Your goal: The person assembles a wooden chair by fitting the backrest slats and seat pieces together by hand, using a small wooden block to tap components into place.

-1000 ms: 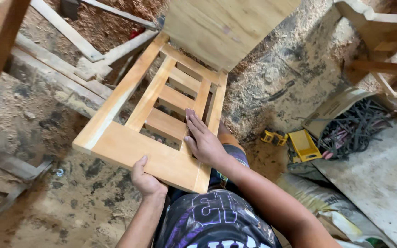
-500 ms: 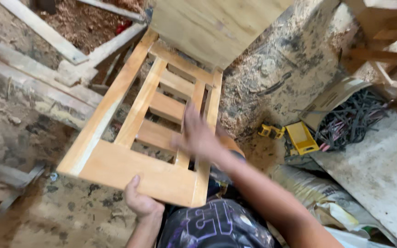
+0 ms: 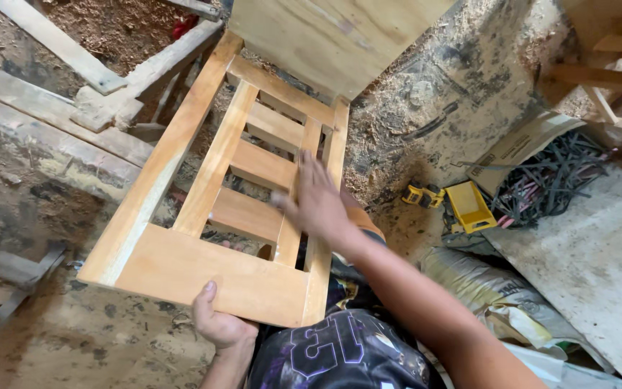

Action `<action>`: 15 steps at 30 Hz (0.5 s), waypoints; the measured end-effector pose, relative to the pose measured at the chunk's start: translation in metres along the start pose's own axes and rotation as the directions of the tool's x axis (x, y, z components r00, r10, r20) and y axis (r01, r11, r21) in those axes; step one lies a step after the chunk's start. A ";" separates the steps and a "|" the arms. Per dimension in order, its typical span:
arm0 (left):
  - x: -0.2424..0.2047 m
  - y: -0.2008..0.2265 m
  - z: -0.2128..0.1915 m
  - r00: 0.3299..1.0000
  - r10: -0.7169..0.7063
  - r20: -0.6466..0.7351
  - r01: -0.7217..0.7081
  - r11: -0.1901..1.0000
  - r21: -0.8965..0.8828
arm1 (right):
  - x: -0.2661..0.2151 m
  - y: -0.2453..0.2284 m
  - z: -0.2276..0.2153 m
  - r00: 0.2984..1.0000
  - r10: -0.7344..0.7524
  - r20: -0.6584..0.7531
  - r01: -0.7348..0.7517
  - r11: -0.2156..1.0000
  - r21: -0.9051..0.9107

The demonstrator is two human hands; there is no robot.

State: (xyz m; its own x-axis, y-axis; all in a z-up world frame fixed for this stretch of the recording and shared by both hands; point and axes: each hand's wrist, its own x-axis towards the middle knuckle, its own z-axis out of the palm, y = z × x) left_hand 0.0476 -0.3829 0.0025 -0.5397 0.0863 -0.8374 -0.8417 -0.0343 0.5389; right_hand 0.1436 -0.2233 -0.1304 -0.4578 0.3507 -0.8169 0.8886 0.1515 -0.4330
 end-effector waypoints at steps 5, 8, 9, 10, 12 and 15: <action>-0.005 -0.003 -0.007 0.998 -0.018 -0.052 0.019 0.999 0.033 | 0.035 0.014 0.001 0.989 0.038 0.142 -0.028 0.997 -0.075; -0.002 -0.009 -0.022 0.997 0.023 -0.080 -0.021 1.000 0.023 | 0.095 0.039 0.006 0.993 0.111 0.040 -0.112 0.994 0.004; 0.000 -0.006 -0.023 0.981 0.111 -0.159 -0.086 0.984 0.158 | 0.102 0.044 0.007 0.994 0.103 0.029 -0.103 0.995 -0.001; 0.001 -0.001 -0.021 0.952 0.208 -0.223 -0.138 0.946 0.294 | 0.102 0.044 0.009 0.995 0.094 0.018 -0.094 0.996 -0.007; -0.005 0.017 -0.010 0.858 0.513 -0.027 -0.425 0.739 0.522 | 0.071 0.040 0.016 0.997 0.071 0.022 -0.072 0.997 0.037; -0.012 0.075 0.015 0.669 0.620 0.411 -0.691 0.314 0.651 | 0.020 0.015 0.012 0.997 0.032 0.068 -0.030 0.999 -0.025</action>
State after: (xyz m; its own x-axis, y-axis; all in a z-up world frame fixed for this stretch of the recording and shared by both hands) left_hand -0.0085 -0.3714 0.0542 -0.8751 0.4457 -0.1886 0.1201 0.5774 0.8076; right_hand 0.1478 -0.2254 -0.1581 -0.4299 0.2915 -0.8545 0.9025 0.1638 -0.3982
